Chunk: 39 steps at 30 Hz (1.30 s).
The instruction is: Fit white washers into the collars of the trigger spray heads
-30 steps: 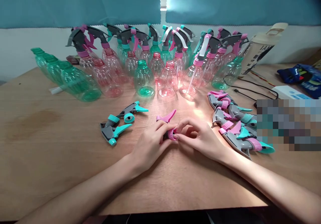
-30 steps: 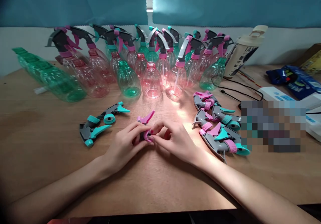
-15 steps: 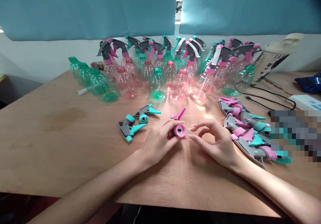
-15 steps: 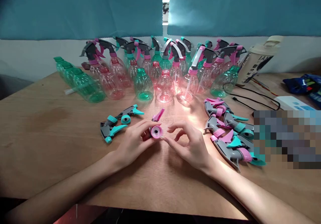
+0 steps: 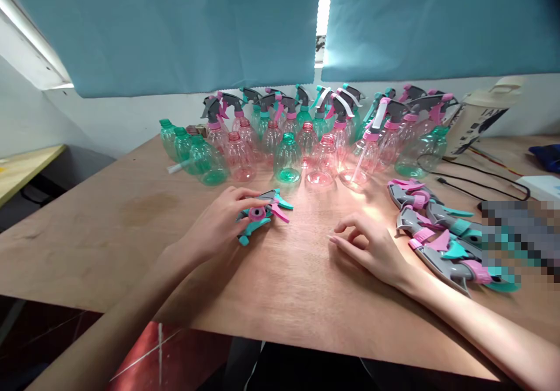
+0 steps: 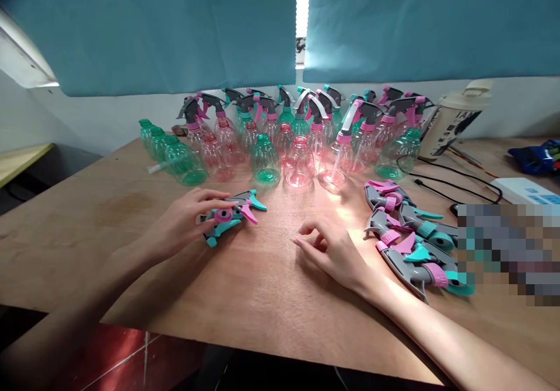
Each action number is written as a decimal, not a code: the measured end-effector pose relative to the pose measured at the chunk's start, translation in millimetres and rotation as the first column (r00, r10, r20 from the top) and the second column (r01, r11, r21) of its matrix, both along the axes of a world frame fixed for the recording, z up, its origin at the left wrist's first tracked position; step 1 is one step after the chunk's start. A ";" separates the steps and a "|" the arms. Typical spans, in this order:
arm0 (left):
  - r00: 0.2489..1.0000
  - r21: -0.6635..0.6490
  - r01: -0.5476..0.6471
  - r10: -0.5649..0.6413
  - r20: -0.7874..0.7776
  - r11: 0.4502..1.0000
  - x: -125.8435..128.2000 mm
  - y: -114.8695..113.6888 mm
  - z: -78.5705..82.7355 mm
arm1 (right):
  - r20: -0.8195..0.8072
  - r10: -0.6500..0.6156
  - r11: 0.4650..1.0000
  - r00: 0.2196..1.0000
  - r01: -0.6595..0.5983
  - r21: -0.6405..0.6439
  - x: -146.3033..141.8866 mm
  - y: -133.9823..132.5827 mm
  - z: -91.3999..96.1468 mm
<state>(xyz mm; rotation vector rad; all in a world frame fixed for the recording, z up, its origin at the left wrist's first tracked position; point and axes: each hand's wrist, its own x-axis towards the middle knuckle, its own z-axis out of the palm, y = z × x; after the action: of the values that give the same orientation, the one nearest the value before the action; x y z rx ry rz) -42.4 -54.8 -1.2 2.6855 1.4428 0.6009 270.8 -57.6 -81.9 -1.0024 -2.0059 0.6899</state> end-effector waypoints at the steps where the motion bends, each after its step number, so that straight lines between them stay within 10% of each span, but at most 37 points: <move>1: 1.000 -0.040 0.003 -0.004 -0.027 0.999 -2.5 -1.7 -1.3 | 0.012 0.007 1.000 1.000 -0.007 0.003 0.2 0.4 0.8; 11: 0.999 0.041 -0.026 0.025 0.021 0.999 31.7 -16.5 -9.2 | 0.134 -0.005 0.996 0.991 -0.007 0.085 18.7 -13.8 15.2; 21: 0.955 -0.028 -0.024 0.015 -0.297 0.999 66.7 -11.4 -39.3 | 0.208 -0.040 0.999 0.977 0.034 0.035 64.9 -48.4 14.3; 30: 0.904 0.174 -0.175 0.228 -0.362 0.969 80.6 -19.6 -42.4 | 0.220 -0.029 0.996 0.975 0.011 0.086 74.4 -52.7 19.8; 39: 0.985 0.033 0.164 -0.162 -0.054 0.986 141.3 -22.1 -27.6 | 0.269 -0.193 0.970 0.944 0.142 0.198 108.1 -51.1 45.6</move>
<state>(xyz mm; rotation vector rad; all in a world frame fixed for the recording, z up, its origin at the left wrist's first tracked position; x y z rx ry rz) 98.9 -76.9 -28.8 2.8313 1.2163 0.5570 378.9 -108.7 -36.3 -1.2035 -2.1514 0.2796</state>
